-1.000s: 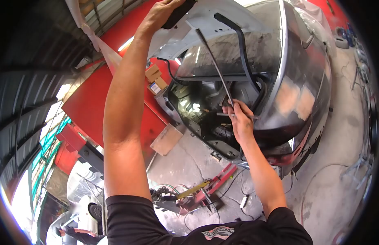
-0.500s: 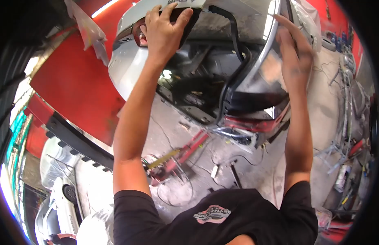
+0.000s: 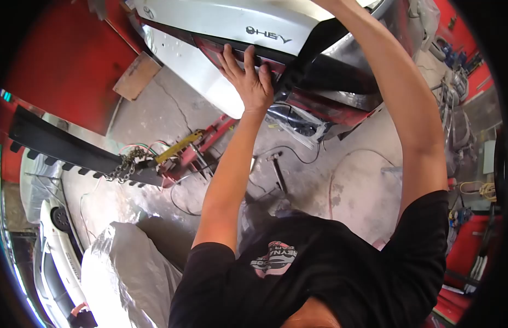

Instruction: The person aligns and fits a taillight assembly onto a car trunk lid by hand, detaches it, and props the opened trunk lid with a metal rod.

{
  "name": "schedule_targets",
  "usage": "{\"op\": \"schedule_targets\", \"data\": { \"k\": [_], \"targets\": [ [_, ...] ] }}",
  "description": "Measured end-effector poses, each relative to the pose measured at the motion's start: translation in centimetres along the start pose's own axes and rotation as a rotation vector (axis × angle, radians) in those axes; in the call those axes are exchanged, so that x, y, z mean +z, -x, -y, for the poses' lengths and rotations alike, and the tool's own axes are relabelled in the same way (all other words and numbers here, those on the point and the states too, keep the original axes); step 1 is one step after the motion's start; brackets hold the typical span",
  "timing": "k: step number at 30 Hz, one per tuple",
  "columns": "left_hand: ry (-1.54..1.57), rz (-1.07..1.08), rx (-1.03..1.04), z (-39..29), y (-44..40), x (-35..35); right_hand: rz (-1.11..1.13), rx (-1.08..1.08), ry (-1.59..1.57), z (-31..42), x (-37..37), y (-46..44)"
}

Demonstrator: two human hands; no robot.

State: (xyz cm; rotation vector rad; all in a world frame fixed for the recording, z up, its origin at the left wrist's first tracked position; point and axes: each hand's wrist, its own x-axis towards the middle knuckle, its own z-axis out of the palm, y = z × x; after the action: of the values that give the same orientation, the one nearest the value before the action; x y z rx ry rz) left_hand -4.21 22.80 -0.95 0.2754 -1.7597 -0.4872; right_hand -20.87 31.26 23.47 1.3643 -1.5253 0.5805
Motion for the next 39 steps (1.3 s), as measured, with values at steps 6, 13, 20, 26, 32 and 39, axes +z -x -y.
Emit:
{"op": "schedule_targets", "data": {
  "k": [6,13,20,26,32,39],
  "targets": [
    [-0.014,0.075,-0.044,2.9,4.9,1.6,0.06,-0.027,-0.062,2.3,3.2,4.2],
    [0.034,0.144,-0.07,4.4,7.1,2.0,0.076,-0.116,-0.072,2.8,5.4,7.2],
    [0.067,0.113,-0.032,5.2,7.9,2.4,0.138,0.037,-0.31,3.8,5.6,8.3],
    [0.075,0.11,-0.043,5.5,7.8,2.4,0.35,0.164,-0.501,4.2,5.1,8.8],
    [0.085,-0.054,0.01,3.2,3.7,1.4,0.366,0.081,-0.493,3.5,5.9,9.2],
    [-0.18,-0.102,0.1,2.0,-6.3,5.1,0.2,0.026,-0.397,4.0,5.5,9.0]
  ]
}}
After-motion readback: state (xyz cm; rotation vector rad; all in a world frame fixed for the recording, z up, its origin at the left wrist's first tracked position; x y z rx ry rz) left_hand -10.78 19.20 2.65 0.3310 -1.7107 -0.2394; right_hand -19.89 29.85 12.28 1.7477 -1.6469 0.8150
